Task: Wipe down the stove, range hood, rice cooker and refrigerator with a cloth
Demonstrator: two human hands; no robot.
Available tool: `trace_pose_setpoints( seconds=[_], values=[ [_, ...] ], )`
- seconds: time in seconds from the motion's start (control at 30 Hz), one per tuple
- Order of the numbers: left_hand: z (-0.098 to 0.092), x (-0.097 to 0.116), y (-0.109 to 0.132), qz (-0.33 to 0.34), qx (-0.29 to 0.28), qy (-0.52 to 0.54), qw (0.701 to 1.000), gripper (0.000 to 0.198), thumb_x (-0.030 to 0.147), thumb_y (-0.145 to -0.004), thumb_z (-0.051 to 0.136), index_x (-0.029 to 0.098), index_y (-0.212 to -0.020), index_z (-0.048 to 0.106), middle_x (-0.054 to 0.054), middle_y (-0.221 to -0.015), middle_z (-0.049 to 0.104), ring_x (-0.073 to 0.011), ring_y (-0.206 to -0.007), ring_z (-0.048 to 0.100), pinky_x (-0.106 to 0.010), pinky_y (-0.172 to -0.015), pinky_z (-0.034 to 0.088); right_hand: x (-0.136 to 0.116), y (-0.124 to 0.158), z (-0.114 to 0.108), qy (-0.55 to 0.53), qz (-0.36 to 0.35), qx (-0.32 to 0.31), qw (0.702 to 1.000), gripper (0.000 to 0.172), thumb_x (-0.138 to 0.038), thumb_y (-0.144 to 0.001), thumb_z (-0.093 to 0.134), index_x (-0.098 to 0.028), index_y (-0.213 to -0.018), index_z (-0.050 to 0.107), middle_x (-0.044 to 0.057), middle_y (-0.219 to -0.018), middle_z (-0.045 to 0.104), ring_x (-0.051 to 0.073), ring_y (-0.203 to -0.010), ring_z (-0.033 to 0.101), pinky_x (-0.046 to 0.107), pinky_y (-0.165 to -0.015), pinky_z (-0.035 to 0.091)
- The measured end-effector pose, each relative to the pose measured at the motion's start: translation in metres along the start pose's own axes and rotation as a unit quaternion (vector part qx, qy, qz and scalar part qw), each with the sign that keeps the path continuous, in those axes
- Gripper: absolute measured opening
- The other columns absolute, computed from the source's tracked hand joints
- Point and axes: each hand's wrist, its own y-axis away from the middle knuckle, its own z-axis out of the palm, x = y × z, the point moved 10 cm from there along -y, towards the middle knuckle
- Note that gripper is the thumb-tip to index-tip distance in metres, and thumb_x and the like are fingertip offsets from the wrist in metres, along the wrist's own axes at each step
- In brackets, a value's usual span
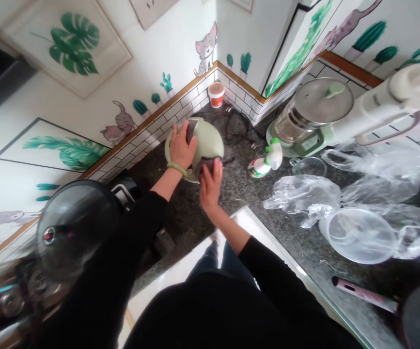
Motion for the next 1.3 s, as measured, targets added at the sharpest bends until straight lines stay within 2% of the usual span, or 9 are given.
trace_pose_setpoints(
  seconds=[0.1,0.2,0.3,0.47,0.57,0.67,0.87,1.03,1.3],
  values=[
    [-0.003,-0.002,-0.003,-0.006,-0.009,-0.001,1.000,0.067,0.047,-0.093,0.070,0.023,-0.155,0.056,-0.009,-0.163,0.055,-0.0352,-0.165,0.028,-0.053,-0.138,0.021,-0.001,0.035,-0.003,-0.039,0.007,-0.001,0.999,0.048,-0.034,-0.111,0.030,-0.025,-0.133,0.072,0.014,-0.160,0.052,0.030,-0.157,0.040,0.056,-0.129,0.038],
    [-0.004,-0.004,-0.010,-0.022,-0.030,-0.015,0.999,0.066,0.044,-0.090,0.072,0.024,-0.151,0.059,-0.010,-0.159,0.059,-0.0367,-0.163,0.032,-0.056,-0.137,0.022,0.046,0.019,-0.027,-0.130,0.152,0.064,0.978,0.047,-0.038,-0.108,0.029,-0.021,-0.118,0.072,0.016,-0.128,0.070,0.029,-0.128,0.064,0.052,-0.117,0.050],
    [-0.005,0.000,-0.019,-0.021,-0.031,-0.026,0.999,0.064,0.042,-0.085,0.076,0.024,-0.145,0.063,-0.010,-0.162,0.055,-0.0388,-0.163,0.033,-0.058,-0.138,0.018,0.084,-0.011,-0.055,-0.190,0.261,0.152,0.934,0.040,-0.043,-0.104,0.037,-0.020,-0.116,0.068,0.012,-0.112,0.073,0.028,-0.113,0.069,0.049,-0.111,0.054],
    [0.001,0.019,-0.019,0.009,-0.035,-0.037,0.999,0.100,0.046,-0.074,0.089,0.025,-0.162,0.046,-0.010,-0.178,0.029,-0.0445,-0.167,0.013,-0.062,-0.138,0.010,0.065,-0.076,-0.050,-0.226,0.176,0.063,0.956,0.030,-0.044,-0.092,0.062,-0.021,-0.109,0.070,0.009,-0.119,0.074,0.027,-0.117,0.067,0.044,-0.115,0.050],
    [0.003,0.029,-0.013,-0.009,-0.060,-0.075,0.995,0.109,0.048,-0.072,0.091,0.025,-0.166,0.040,-0.011,-0.180,0.024,-0.0469,-0.167,0.011,-0.063,-0.137,0.010,0.070,-0.089,-0.034,-0.257,0.202,-0.008,0.945,0.030,-0.043,-0.086,0.067,-0.020,-0.105,0.071,0.008,-0.111,0.076,0.026,-0.110,0.068,0.043,-0.109,0.053],
    [0.001,0.040,-0.008,-0.041,-0.096,-0.145,0.984,0.107,0.050,-0.079,0.085,0.026,-0.170,0.033,-0.010,-0.181,0.021,-0.0427,-0.168,0.011,-0.059,-0.138,0.012,0.079,-0.090,-0.032,-0.271,0.233,-0.040,0.933,0.028,-0.043,-0.081,0.071,-0.021,-0.099,0.072,0.005,-0.102,0.076,0.025,-0.102,0.068,0.041,-0.101,0.055],
    [-0.004,0.056,-0.003,-0.072,-0.129,-0.197,0.969,0.103,0.053,-0.087,0.078,0.027,-0.172,0.027,-0.009,-0.181,0.021,-0.0386,-0.169,0.011,-0.053,-0.139,0.013,0.062,-0.095,-0.046,-0.253,0.161,-0.052,0.953,0.028,-0.048,-0.082,0.075,-0.023,-0.095,0.076,0.005,-0.107,0.076,0.025,-0.108,0.068,0.042,-0.110,0.050],
    [-0.002,0.055,-0.003,-0.079,-0.122,-0.194,0.970,0.101,0.054,-0.089,0.077,0.025,-0.172,0.026,-0.006,-0.181,0.022,-0.0376,-0.169,0.012,-0.053,-0.139,0.012,0.081,-0.105,-0.031,-0.307,0.248,-0.089,0.914,0.042,-0.062,-0.092,0.059,-0.023,-0.090,0.075,0.004,-0.101,0.076,0.024,-0.102,0.069,0.040,-0.100,0.055],
    [0.003,0.048,-0.004,-0.071,-0.109,-0.149,0.980,0.100,0.057,-0.090,0.075,0.024,-0.171,0.026,-0.003,-0.180,0.025,-0.0358,-0.169,0.010,-0.055,-0.139,0.010,0.059,-0.122,-0.050,-0.167,0.128,-0.145,0.967,0.010,-0.027,-0.080,0.072,-0.022,-0.088,0.073,0.001,-0.090,0.074,0.020,-0.088,0.067,0.036,-0.091,0.055]
  ],
)
